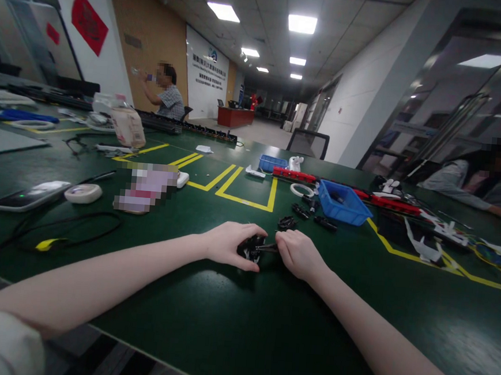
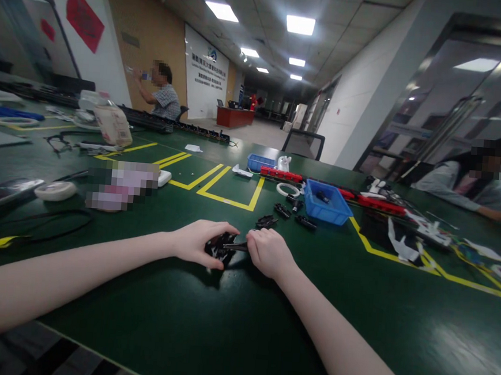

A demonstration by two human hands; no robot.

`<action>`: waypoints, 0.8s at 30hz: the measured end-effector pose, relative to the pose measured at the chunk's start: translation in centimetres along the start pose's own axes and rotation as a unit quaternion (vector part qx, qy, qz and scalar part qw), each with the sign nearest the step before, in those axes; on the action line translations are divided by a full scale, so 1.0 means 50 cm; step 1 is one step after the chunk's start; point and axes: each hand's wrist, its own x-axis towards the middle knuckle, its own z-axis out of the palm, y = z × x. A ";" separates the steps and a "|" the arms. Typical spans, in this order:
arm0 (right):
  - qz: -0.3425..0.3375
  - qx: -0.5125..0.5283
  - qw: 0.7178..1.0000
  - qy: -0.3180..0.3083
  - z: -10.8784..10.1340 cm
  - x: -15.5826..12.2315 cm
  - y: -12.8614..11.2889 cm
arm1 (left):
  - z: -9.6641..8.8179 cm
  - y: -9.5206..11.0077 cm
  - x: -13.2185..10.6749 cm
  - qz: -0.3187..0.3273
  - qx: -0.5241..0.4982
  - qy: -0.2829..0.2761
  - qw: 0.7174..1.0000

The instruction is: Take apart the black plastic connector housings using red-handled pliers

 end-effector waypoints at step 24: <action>0.007 0.014 1.000 0.003 0.002 0.000 0.002 | 0.000 0.001 -0.003 0.022 -0.013 0.003 1.000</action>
